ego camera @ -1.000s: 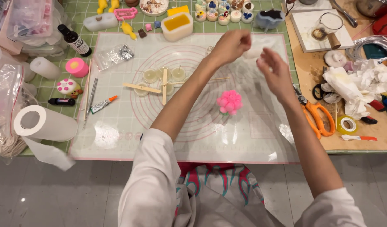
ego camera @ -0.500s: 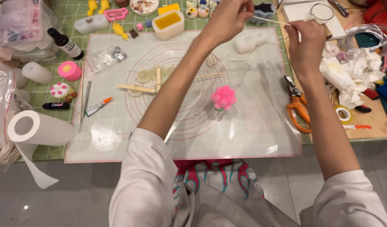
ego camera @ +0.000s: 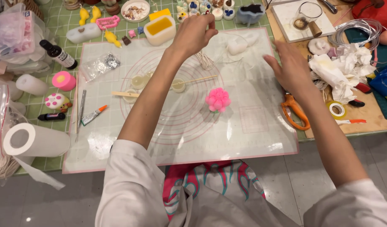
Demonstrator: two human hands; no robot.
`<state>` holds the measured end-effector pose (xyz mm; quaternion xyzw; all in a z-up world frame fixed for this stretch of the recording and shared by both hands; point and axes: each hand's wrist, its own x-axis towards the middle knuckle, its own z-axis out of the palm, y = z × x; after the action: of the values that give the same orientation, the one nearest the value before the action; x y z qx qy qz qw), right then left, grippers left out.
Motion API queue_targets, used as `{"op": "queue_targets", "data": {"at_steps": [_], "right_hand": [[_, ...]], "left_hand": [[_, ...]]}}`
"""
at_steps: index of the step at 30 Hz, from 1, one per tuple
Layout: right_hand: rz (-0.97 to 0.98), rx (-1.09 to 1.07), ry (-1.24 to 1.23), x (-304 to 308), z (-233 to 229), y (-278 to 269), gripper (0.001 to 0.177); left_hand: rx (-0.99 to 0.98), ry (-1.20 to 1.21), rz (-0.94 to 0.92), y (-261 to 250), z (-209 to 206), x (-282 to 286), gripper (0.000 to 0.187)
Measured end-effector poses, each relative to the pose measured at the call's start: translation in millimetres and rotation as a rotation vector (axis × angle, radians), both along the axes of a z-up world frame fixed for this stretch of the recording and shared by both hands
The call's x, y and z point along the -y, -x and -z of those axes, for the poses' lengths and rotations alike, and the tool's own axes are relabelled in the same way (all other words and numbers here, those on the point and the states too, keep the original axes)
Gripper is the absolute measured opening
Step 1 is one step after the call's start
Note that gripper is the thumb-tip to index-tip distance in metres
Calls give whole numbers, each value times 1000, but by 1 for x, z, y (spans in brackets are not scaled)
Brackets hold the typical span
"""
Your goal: Making a decorative flower-shaped candle by assembling components and attaching a wick.
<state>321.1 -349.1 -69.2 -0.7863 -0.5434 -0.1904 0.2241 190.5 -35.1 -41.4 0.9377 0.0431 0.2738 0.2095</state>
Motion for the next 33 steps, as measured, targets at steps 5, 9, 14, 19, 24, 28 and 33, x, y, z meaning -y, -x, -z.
{"op": "queue_targets", "data": {"at_steps": [5,9,14,19,24,28,33], "right_hand": [[352,-222,305,78,-4,39,45],[506,-308,512,106,29,29,61],[351,-317,432,104,21,27,80],[403,-682,373,100,36,-9,75],[213,-807,209,57,7,6,82],[297,-700,352,26,7,-7,96],[258,-704,366,7,7,-6,92]], "left_hand": [[-6,-28,11,-7,-1,1,17],[23,-19,-4,-12,-4,6,19],[56,-2,-2,-13,-7,14,19],[96,-14,9,-14,-17,24,19],[107,-10,49,-19,-19,35,19],[124,-27,89,-21,-19,45,19],[83,-41,101,-21,-26,61,19]]}}
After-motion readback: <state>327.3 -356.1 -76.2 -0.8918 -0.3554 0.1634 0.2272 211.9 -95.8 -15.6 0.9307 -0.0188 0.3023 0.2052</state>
